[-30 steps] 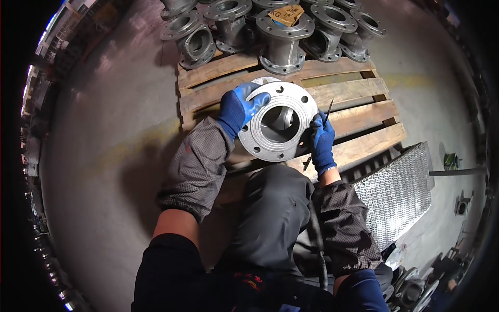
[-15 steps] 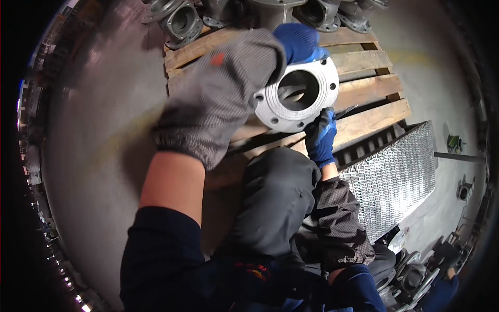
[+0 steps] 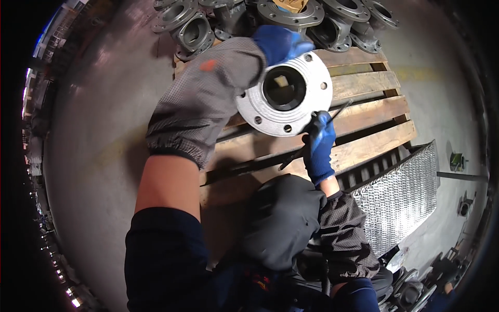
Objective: The person handles various metal pipe fittings and valve bodies, turning them over by hand to check all sides while using a small scribe-like tool to point at or clear debris from specific areas.
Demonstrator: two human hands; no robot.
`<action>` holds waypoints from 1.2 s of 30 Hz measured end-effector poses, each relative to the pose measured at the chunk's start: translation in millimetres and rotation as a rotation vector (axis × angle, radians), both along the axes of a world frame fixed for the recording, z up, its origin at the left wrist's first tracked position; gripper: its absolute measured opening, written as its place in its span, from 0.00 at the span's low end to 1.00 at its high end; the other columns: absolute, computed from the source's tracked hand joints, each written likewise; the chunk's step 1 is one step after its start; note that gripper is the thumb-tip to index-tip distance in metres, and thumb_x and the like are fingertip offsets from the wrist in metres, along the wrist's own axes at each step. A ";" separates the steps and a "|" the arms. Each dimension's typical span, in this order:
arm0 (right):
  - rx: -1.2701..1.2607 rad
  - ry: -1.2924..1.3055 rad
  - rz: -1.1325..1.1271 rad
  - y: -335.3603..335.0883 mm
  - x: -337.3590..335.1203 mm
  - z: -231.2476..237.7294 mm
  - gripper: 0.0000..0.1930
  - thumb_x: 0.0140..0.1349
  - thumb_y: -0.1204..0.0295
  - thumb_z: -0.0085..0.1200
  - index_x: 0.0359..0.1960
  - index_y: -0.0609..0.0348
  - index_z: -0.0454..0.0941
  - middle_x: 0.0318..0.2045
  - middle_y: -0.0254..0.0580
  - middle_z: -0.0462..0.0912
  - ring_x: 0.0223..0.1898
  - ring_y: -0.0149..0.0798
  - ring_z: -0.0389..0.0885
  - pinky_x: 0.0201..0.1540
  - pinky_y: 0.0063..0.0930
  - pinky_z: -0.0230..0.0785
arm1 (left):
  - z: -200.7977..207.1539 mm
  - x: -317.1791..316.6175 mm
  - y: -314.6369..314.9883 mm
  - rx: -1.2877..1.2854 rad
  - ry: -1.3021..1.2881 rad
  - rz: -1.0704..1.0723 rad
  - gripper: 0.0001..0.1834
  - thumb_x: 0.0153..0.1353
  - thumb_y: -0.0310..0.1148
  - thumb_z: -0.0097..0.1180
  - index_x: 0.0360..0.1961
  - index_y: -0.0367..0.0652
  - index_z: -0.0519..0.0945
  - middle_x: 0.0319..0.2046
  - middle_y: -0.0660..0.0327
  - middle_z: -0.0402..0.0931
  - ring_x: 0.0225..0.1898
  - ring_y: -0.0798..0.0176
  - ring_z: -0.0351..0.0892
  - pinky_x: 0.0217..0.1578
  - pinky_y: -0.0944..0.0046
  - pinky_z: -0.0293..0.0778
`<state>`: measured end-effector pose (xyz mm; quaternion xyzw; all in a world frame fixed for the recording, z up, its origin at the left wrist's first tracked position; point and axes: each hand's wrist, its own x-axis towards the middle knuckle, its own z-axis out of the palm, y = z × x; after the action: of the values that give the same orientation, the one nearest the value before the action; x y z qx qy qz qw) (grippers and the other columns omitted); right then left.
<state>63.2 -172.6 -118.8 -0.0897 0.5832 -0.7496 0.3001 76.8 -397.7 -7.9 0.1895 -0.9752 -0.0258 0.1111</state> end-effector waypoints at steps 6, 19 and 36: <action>-0.064 0.776 0.216 -93.3 -8.9 32.7 0.11 0.63 0.67 0.48 0.42 0.60 0.75 0.28 0.49 0.80 0.28 0.42 0.78 0.31 0.29 0.69 | -57.2 115.7 -102.2 0.947 0.656 0.492 0.27 0.61 0.53 0.49 0.40 0.36 0.79 0.29 0.57 0.80 0.31 0.68 0.78 0.39 0.64 0.73; -0.064 0.148 0.345 -38.6 -2.3 71.3 0.13 0.68 0.69 0.42 0.47 0.63 0.73 0.35 0.36 0.77 0.35 0.32 0.80 0.33 0.24 0.74 | -61.9 150.6 -154.0 -0.174 0.319 0.592 0.28 0.62 0.56 0.34 0.48 0.47 0.75 0.51 0.51 0.72 0.53 0.44 0.68 0.54 0.45 0.63; 0.312 0.376 0.064 168.3 -31.0 81.5 0.22 0.68 0.59 0.38 0.54 0.64 0.69 0.38 0.47 0.81 0.33 0.33 0.79 0.35 0.24 0.71 | -38.6 39.4 -99.9 0.032 -0.067 0.641 0.45 0.51 0.70 0.43 0.63 0.49 0.61 0.56 0.47 0.67 0.59 0.43 0.64 0.60 0.37 0.49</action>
<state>32.1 -4.4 -37.3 -0.1985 0.7343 -0.6106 0.2203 116.3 -497.6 -46.5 0.4895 -0.8684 0.0017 0.0786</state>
